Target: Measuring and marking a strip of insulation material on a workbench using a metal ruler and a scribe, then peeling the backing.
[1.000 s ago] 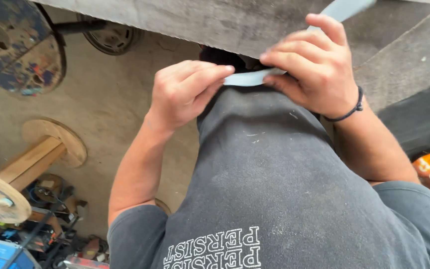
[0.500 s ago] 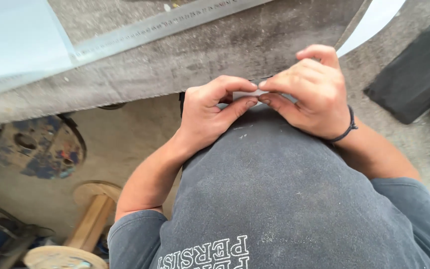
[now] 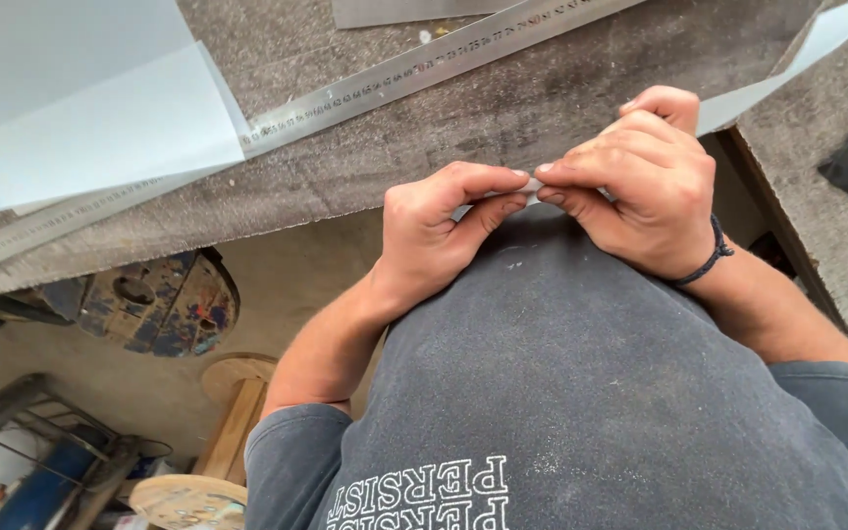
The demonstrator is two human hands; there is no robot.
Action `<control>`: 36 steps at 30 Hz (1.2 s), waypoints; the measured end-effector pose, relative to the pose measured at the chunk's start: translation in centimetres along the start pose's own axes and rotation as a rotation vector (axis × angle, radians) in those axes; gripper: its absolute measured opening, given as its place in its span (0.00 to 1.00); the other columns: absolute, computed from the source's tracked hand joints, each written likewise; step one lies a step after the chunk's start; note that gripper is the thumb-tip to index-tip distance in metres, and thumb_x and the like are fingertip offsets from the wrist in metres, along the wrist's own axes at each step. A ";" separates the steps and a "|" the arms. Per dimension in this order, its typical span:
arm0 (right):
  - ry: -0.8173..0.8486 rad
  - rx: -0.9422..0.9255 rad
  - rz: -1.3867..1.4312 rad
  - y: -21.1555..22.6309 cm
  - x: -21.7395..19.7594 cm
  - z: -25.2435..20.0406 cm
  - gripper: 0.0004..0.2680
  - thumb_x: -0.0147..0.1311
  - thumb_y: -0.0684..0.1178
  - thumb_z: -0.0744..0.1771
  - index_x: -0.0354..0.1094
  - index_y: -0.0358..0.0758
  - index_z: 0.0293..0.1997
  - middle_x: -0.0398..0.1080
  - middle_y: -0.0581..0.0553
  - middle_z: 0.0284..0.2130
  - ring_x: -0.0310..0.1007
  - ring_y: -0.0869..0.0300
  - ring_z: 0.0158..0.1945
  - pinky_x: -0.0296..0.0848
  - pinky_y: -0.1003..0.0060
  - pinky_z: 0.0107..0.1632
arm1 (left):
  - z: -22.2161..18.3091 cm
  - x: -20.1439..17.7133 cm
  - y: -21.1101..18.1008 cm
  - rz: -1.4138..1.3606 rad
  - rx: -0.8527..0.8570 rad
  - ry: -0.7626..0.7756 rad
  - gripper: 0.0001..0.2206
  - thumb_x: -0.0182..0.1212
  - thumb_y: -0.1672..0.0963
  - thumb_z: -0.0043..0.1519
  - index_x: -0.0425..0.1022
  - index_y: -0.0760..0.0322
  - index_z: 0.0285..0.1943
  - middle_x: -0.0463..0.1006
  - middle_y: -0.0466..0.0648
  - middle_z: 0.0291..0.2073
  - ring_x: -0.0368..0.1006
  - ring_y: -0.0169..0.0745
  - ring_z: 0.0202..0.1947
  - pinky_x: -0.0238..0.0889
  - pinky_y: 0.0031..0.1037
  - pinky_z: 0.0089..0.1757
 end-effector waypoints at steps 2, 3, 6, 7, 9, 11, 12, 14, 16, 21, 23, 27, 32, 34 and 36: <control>0.012 -0.016 0.004 0.1 0.0 0.3 0.03 0.64 0.45 0.70 0.77 0.39 0.41 0.78 0.47 0.33 0.71 0.56 0.33 0.56 0.54 0.59 | -0.3 0.0 0.0 0.046 0.032 -0.027 0.08 0.69 0.60 0.65 0.79 0.61 0.50 0.84 0.45 0.44 0.83 0.34 0.44 0.76 0.20 0.48; 0.011 -0.044 -0.007 0.4 -0.1 0.4 0.03 0.63 0.44 0.71 0.77 0.38 0.40 0.78 0.46 0.32 0.71 0.56 0.33 0.57 0.54 0.58 | -0.5 0.1 -0.2 0.084 0.071 -0.044 0.07 0.69 0.60 0.65 0.79 0.60 0.50 0.84 0.44 0.44 0.84 0.34 0.42 0.76 0.20 0.46; 0.013 -0.102 -0.062 0.7 -0.8 0.7 0.06 0.59 0.45 0.71 0.77 0.39 0.37 0.78 0.47 0.31 0.70 0.55 0.32 0.57 0.54 0.57 | -0.5 0.8 -0.7 0.148 0.138 -0.103 0.05 0.67 0.58 0.66 0.78 0.58 0.49 0.85 0.43 0.43 0.85 0.34 0.40 0.76 0.22 0.43; 0.007 -0.124 -0.105 0.8 -1.1 0.7 0.07 0.57 0.47 0.72 0.76 0.39 0.36 0.78 0.48 0.30 0.69 0.55 0.31 0.56 0.53 0.58 | -0.4 1.0 -1.0 0.177 0.167 -0.133 0.05 0.66 0.58 0.67 0.78 0.58 0.50 0.85 0.43 0.43 0.85 0.35 0.40 0.77 0.23 0.41; -0.005 -0.165 -0.142 1.1 -1.7 0.7 0.08 0.58 0.47 0.72 0.76 0.39 0.35 0.77 0.48 0.29 0.69 0.56 0.29 0.57 0.54 0.56 | -0.5 1.3 -1.7 0.190 0.191 -0.183 0.04 0.67 0.58 0.67 0.78 0.59 0.48 0.85 0.44 0.42 0.85 0.36 0.39 0.77 0.23 0.40; -0.024 -0.198 -0.183 1.1 -2.5 0.5 0.08 0.59 0.47 0.72 0.77 0.40 0.33 0.77 0.49 0.27 0.68 0.56 0.28 0.59 0.54 0.54 | -0.5 1.6 -2.3 0.201 0.218 -0.221 0.03 0.68 0.59 0.66 0.79 0.60 0.46 0.85 0.45 0.41 0.86 0.37 0.38 0.77 0.24 0.39; -0.035 -0.213 -0.211 1.1 -2.9 0.2 0.10 0.60 0.50 0.71 0.77 0.40 0.31 0.76 0.50 0.25 0.69 0.57 0.27 0.60 0.56 0.54 | -0.6 1.7 -2.6 0.199 0.233 -0.233 0.02 0.67 0.59 0.66 0.79 0.61 0.44 0.85 0.45 0.40 0.86 0.39 0.40 0.78 0.25 0.39; -0.041 -0.229 -0.233 0.8 -3.5 -0.2 0.12 0.61 0.54 0.71 0.77 0.41 0.29 0.75 0.52 0.23 0.69 0.59 0.25 0.61 0.57 0.54 | -0.8 2.2 -2.9 0.197 0.242 -0.250 0.01 0.67 0.60 0.66 0.80 0.62 0.43 0.85 0.46 0.40 0.86 0.41 0.41 0.79 0.26 0.40; -0.015 -0.275 -0.260 0.7 -3.8 -0.5 0.14 0.61 0.55 0.71 0.76 0.41 0.27 0.68 0.51 0.18 0.60 0.56 0.20 0.63 0.57 0.48 | -0.9 2.5 -2.4 0.146 0.188 -0.268 0.05 0.71 0.60 0.62 0.78 0.62 0.42 0.85 0.46 0.39 0.85 0.39 0.39 0.78 0.25 0.41; 0.090 -0.220 -0.288 -0.6 -4.2 -0.3 0.12 0.55 0.57 0.73 0.78 0.41 0.38 0.73 0.51 0.25 0.66 0.56 0.26 0.64 0.56 0.57 | -0.7 2.5 -1.7 0.123 0.043 -0.278 0.05 0.70 0.60 0.63 0.77 0.61 0.42 0.84 0.46 0.38 0.83 0.36 0.38 0.74 0.23 0.41; 0.106 -0.207 -0.252 -1.3 -4.5 -0.4 0.11 0.55 0.54 0.73 0.81 0.37 0.47 0.76 0.49 0.29 0.69 0.56 0.29 0.62 0.54 0.59 | -0.3 1.6 -1.6 0.089 -0.022 -0.292 0.05 0.69 0.62 0.63 0.77 0.62 0.41 0.83 0.48 0.38 0.81 0.37 0.38 0.73 0.24 0.43; 0.077 -0.205 -0.066 -2.1 -5.0 -0.8 0.04 0.58 0.42 0.72 0.78 0.40 0.41 0.79 0.49 0.31 0.71 0.57 0.31 0.53 0.53 0.63 | 1.8 3.1 -3.5 0.330 0.074 -0.044 0.03 0.63 0.60 0.65 0.77 0.61 0.46 0.82 0.44 0.40 0.78 0.42 0.38 0.69 0.30 0.42; 0.071 -0.182 -0.015 -2.5 -4.4 -0.7 0.01 0.62 0.41 0.71 0.79 0.38 0.42 0.79 0.47 0.32 0.71 0.56 0.33 0.55 0.53 0.61 | 3.1 4.7 -7.1 0.572 0.430 -0.082 0.03 0.61 0.59 0.70 0.79 0.63 0.46 0.81 0.44 0.31 0.74 0.42 0.29 0.67 0.30 0.35; 0.030 -0.148 -0.028 -2.9 -4.6 -0.8 0.03 0.62 0.42 0.71 0.80 0.37 0.40 0.78 0.46 0.32 0.69 0.56 0.32 0.56 0.53 0.59 | 3.6 4.6 -6.4 0.513 0.363 -0.079 0.05 0.61 0.58 0.70 0.80 0.63 0.43 0.82 0.44 0.32 0.76 0.42 0.30 0.68 0.30 0.36; 0.021 -0.139 -0.060 -2.9 -4.6 -0.5 0.05 0.61 0.44 0.71 0.79 0.38 0.38 0.77 0.47 0.31 0.70 0.56 0.32 0.56 0.53 0.58 | 3.9 4.4 -7.4 0.537 0.425 -0.102 0.06 0.58 0.59 0.70 0.79 0.64 0.40 0.81 0.44 0.31 0.75 0.41 0.30 0.71 0.31 0.38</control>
Point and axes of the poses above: each hand's wrist, its own z-axis towards the middle knuckle, its own x-axis out of the palm, y = z × x, the point moved 10 cm from there along z, towards the middle knuckle
